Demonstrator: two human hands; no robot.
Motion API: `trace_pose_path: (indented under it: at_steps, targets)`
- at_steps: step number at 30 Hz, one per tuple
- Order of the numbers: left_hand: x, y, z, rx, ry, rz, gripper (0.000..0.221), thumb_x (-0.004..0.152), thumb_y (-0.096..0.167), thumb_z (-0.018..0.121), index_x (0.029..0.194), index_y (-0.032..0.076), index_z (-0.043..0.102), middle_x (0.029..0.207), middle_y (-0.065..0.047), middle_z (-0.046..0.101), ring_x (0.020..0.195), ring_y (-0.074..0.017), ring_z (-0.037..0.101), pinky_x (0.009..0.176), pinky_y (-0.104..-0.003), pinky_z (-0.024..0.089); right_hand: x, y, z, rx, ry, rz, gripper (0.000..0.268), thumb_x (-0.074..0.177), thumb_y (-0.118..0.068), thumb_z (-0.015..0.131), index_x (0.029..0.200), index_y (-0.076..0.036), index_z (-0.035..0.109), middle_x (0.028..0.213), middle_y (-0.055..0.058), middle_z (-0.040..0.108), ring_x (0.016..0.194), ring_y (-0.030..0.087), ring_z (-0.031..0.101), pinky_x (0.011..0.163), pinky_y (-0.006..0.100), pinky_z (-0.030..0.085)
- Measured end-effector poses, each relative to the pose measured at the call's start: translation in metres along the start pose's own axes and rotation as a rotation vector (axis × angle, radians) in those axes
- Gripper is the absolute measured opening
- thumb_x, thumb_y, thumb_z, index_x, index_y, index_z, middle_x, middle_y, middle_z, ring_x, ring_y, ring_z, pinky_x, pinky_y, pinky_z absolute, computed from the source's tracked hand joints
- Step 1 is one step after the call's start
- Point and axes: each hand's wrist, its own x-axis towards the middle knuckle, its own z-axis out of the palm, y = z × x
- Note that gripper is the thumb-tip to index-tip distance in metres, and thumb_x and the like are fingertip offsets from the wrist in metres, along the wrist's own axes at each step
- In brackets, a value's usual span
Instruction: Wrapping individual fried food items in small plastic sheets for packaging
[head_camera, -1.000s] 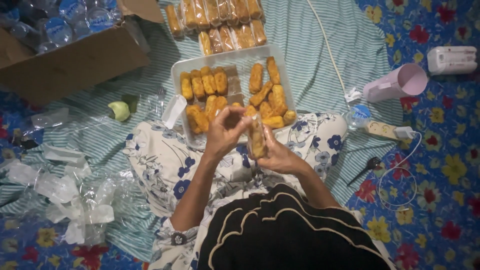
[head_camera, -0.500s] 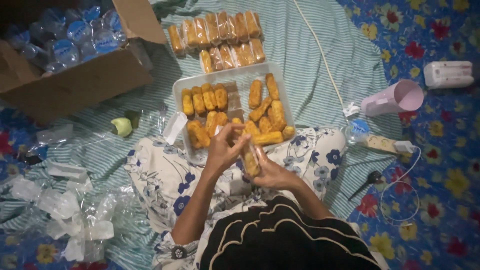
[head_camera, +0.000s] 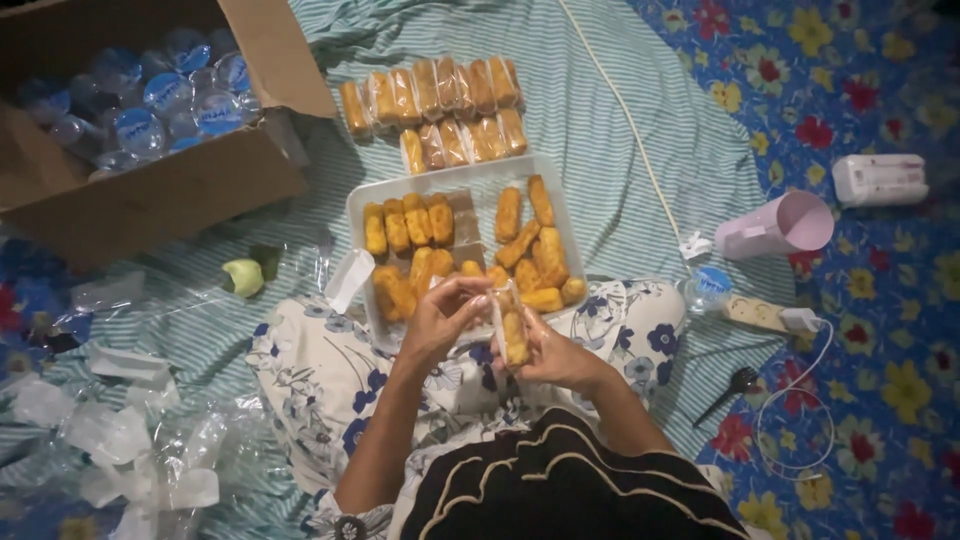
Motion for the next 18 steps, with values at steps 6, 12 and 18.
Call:
trace_pose_path:
  at_steps: [6,12,18]
  targets:
    - [0.000,-0.009,-0.010,-0.015,-0.027,0.067,0.017,0.090,0.006,0.077,0.105,-0.003,0.077,0.093,-0.011,0.063,0.077,-0.0152,0.067,0.067,-0.030,0.060,-0.003,-0.006,0.010,0.012,-0.071,0.030,0.122,0.074,0.016,0.074,0.161,-0.025,0.000,0.123,0.021,0.062,0.102,0.027,0.072,0.081,0.031,0.062]
    - [-0.014,0.000,-0.009,-0.028,0.091,0.015,0.016,0.094,0.014,0.074,0.100,-0.001,0.074,0.069,-0.009,0.066,0.062,-0.0161,0.066,0.065,-0.032,0.055,-0.004,-0.006,0.021,0.008,-0.108,0.007,0.121,0.074,0.018,0.074,0.162,-0.021,0.001,0.124,0.027,0.062,0.102,0.032,0.071,0.079,0.033,0.062]
    - [-0.025,0.011,-0.015,-0.093,0.111,0.014,0.020,0.096,0.009,0.070,0.113,0.002,0.073,0.084,-0.008,0.070,0.068,-0.0116,0.065,0.065,-0.024,0.054,-0.006,0.000,0.027,0.080,-0.128,0.008,0.122,0.073,0.016,0.077,0.162,-0.023,0.004,0.120,0.024,0.062,0.101,0.030,0.072,0.081,0.034,0.062]
